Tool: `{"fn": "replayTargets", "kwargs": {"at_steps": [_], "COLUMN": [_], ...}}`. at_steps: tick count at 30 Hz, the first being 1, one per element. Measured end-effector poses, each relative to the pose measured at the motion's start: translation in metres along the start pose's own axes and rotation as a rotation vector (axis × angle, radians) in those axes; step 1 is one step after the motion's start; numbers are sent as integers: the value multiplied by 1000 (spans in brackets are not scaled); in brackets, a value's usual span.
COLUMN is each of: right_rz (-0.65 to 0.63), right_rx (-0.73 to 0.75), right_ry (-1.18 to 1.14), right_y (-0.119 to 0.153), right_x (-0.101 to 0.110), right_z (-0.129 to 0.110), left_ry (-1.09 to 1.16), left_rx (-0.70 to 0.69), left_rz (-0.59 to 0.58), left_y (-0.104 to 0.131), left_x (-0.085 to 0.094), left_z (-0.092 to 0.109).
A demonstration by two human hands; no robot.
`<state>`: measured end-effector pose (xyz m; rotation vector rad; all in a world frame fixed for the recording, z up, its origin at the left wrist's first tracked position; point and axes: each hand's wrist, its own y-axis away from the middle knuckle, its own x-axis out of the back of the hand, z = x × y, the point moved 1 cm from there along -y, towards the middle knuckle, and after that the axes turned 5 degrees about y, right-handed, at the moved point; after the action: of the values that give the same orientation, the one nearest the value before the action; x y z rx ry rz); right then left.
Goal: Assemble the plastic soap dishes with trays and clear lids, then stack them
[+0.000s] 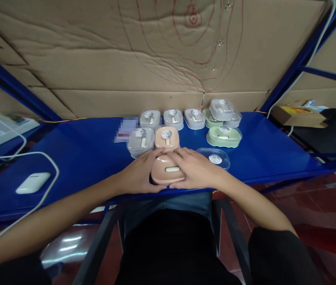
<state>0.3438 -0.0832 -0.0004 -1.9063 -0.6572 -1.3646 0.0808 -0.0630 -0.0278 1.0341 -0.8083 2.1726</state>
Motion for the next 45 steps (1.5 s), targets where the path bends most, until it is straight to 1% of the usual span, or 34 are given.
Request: {"fn": "replayTargets", "kwargs": {"at_steps": [5,8,10,13,16,18,20,23,26,30,35,38,40,42,43,45], "right_rz": [91,168,213,297,408,426,383,270,214,172,19,-69,-110,-131,-122,-58], "right_rx": [86,76,66,-1,-150,-272,-405,-572,-648,-632,-661,-662,-659,-602,-556,-475], "right_ry": [-123,-159,-180,-184,-108,-19,71,186,294,402,525,533,524,504,481,399], "right_y": [2,6,10,15,17,15,10,1,-6,-18,-36,-42,-41,-37,-32,-17], "right_x": [-9,-13,-10,6,32,45,49,43,32,29,26,19,17,21,26,41], "right_z": [17,22,23,27,40,55,71,90,94,84,66,64,66,69,70,71], "left_ry": [36,37,47,73,76,53,16,-36,-65,-72,-69,-74,-74,-68,-65,-62], "left_rx": [14,35,49,54,45,35,27,22,18,25,18,9,10,11,12,13], "left_rz": [57,84,93,77,39,18,0,-32,-57,-78,-76,-82,-82,-79,-78,-78], "left_y": [1,1,1,-1,-2,-1,0,0,0,0,0,-1,-1,-1,-1,0], "left_x": [-6,-7,-6,-2,2,3,3,4,5,6,6,6,6,6,6,6], "left_z": [-1,-2,-2,-1,0,1,1,3,5,6,5,5,5,5,5,5]}}
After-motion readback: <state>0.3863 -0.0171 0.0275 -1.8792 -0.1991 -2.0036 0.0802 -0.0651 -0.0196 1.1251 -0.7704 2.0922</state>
